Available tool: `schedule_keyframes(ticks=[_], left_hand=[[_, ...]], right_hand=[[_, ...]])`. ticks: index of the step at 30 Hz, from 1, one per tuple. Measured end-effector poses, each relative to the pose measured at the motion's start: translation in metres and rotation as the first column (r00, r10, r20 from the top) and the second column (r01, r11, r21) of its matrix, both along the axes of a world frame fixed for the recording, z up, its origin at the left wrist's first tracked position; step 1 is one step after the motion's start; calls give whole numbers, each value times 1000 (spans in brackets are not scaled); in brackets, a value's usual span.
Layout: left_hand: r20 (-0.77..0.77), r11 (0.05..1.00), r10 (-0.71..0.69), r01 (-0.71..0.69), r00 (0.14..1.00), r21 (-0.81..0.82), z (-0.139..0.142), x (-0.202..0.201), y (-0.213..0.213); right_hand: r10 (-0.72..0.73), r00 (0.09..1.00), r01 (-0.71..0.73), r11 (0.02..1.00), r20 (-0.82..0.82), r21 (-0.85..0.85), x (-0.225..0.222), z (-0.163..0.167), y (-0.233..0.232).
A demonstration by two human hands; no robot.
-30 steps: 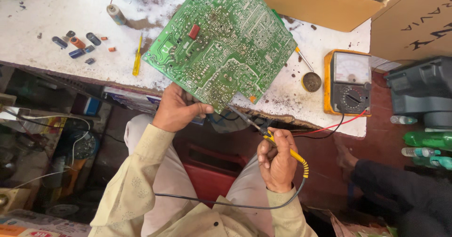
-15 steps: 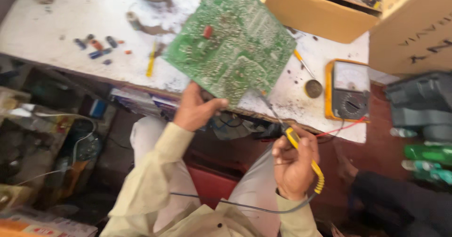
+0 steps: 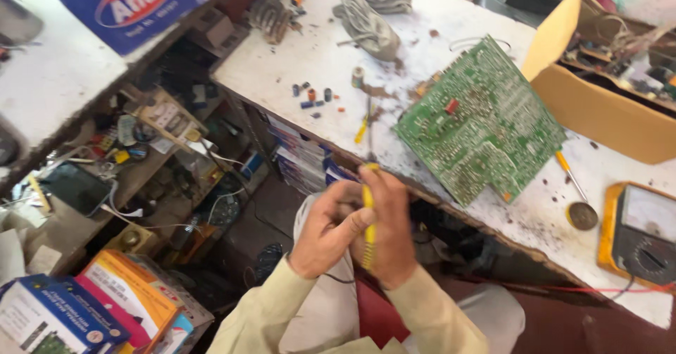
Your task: The person holds a green circuit board over the workbench and uses a soldering iron to work on its solder joints, repositioning the board repeatedly. They touch multimeter probes to points on the board, briefly handle a wired power supply assembly, and use a screwdriver on it before returning to the green board.
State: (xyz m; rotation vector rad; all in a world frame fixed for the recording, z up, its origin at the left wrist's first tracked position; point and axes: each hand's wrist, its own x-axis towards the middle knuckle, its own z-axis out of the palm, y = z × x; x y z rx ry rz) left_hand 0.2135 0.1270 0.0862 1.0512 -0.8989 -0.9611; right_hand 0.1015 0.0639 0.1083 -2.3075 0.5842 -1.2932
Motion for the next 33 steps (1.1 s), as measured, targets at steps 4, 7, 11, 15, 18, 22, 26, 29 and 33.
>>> schedule_keyframes(ticks=[4, 7, 11, 15, 18, 22, 26, 29, 33], left_hand=[[-30, 983, 179, -180, 983, -25, 11, 59, 2], [237, 893, 409, -440, 881, 95, 14, 124, -21], [737, 729, 510, -678, 445, -95, 22, 208, -73], [835, 627, 545, -698, 76, -346, 24, 242, -112], [912, 629, 375, -768, 165, -120, 27, 248, -126], [936, 595, 322, -738, -144, -318, 24, 226, -127], [779, 828, 505, -465, 373, -314, 12, 142, -118], [668, 954, 288, -270, 687, -133, 1, 63, -111], [243, 995, 59, -76, 968, 63, -9, -8, -125]], right_hand=[[101, 989, -92, 992, -111, 85, 46, 1, 9], [117, 968, -99, 991, -220, 88, 49, 2, 5], [-14, 968, 52, 988, -249, 148, 4, 7, -14], [-305, 924, 336, 935, -232, 110, -57, 16, -29], [-465, 856, 489, 870, -226, 63, -94, 20, -34], [-530, 809, 568, 816, -256, 105, -128, 15, -39], [-605, 740, 641, 767, -295, 37, -132, 2, -51], [-606, 729, 660, 745, -318, 96, -126, -8, -54], [-607, 743, 660, 734, -281, 160, -136, -15, -60]])
